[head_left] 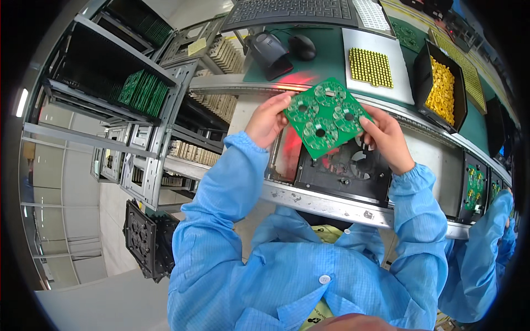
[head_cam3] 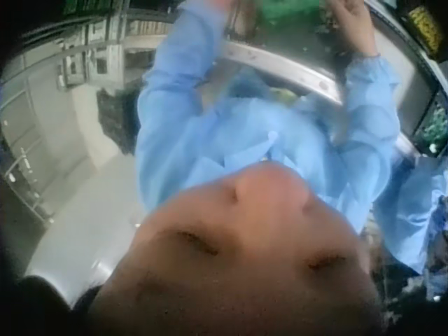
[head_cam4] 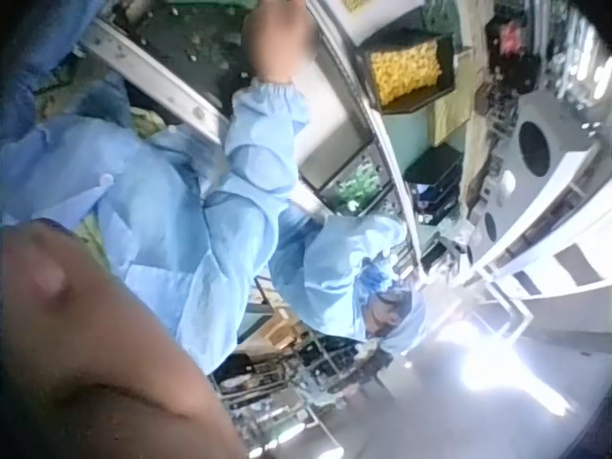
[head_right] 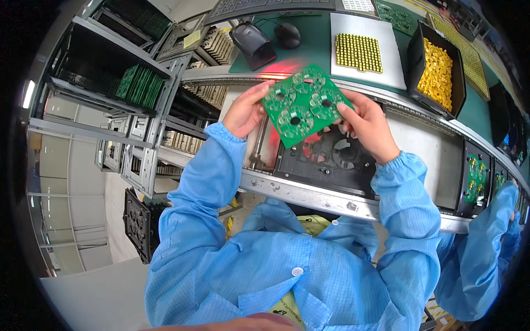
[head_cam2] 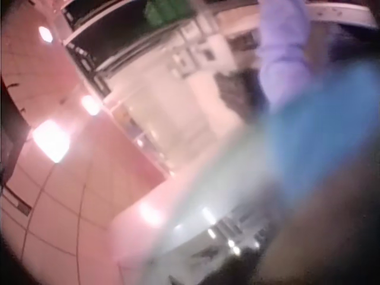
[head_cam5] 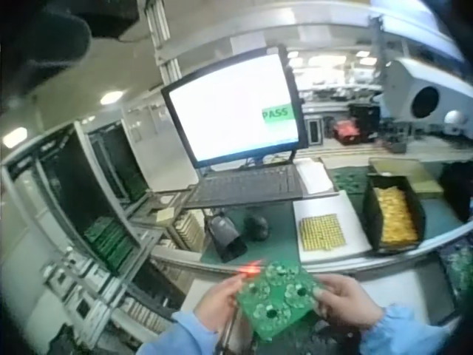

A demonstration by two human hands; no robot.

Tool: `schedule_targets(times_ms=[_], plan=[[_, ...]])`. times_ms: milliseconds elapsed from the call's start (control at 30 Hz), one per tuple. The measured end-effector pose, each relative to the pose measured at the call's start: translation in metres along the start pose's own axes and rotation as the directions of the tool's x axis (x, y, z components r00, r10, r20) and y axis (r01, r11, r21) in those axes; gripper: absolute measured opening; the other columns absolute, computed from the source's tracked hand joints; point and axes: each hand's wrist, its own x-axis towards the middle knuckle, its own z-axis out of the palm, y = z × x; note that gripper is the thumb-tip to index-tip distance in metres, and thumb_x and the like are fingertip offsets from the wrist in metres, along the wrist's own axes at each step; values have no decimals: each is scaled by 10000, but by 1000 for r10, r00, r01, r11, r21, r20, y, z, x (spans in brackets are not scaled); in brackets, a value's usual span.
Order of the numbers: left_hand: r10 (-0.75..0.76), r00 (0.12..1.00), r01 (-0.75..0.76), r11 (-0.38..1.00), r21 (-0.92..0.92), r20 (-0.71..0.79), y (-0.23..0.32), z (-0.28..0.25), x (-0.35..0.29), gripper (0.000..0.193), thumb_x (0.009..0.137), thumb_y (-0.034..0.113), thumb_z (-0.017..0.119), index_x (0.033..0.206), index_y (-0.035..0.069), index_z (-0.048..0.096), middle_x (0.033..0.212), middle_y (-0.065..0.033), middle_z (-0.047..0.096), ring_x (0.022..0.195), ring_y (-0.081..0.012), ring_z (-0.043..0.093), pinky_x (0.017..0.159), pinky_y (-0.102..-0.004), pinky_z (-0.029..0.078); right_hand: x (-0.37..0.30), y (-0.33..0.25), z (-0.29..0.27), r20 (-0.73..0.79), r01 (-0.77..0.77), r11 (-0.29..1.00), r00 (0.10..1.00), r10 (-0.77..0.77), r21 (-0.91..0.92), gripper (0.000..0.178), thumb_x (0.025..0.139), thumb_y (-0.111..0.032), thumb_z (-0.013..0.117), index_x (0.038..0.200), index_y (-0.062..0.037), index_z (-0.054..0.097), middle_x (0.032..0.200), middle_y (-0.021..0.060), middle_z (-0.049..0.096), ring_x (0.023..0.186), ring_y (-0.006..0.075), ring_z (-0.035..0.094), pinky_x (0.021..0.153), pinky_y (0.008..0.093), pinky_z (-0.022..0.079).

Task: Assembling electronic components onto printed circuit boards at a manual assembly station.

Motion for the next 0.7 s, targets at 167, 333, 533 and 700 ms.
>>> schedule_targets(times_ms=[167, 333, 533, 700], plan=[[69, 992, -88, 979, -186, -107, 9, -27, 36, 169, 1005, 42, 586, 1174, 39, 595, 1100, -80, 699, 948, -173, 691, 823, -280, 584, 52, -22, 25, -126, 84, 987, 987, -101, -136, 482, 1036, -221, 657, 1451, 4, 560, 834, -21, 706, 647, 27, 568, 551, 189, 425], [154, 971, -191, 959, -209, -182, 21, -39, 71, 276, 981, 28, 602, 1251, -2, 553, 1118, -118, 693, 998, -223, 693, 851, -339, 591, 99, -29, 40, -133, 167, 970, 972, -192, -179, 432, 1007, -176, 667, 1366, 57, 616, 908, 31, 756, 671, 56, 612, 595, 219, 463], [161, 967, -201, 958, -202, -198, 21, -49, 89, 555, 975, 2, 586, 1480, -93, 377, 1218, -189, 652, 1042, -253, 686, 873, -361, 591, 115, -40, 46, -119, 171, 965, 973, -197, -198, 416, 1004, -162, 658, 1343, 75, 624, 948, 47, 758, 732, 71, 654, 619, 220, 480], [160, 955, -210, 960, -185, -251, 23, -41, 82, 486, 982, 33, 593, 1433, -80, 451, 1183, -164, 672, 1037, -245, 688, 881, -359, 588, 111, -44, 50, -138, 181, 969, 969, -204, -168, 434, 997, -149, 669, 1360, 77, 596, 949, 57, 754, 745, 87, 665, 623, 220, 484]])
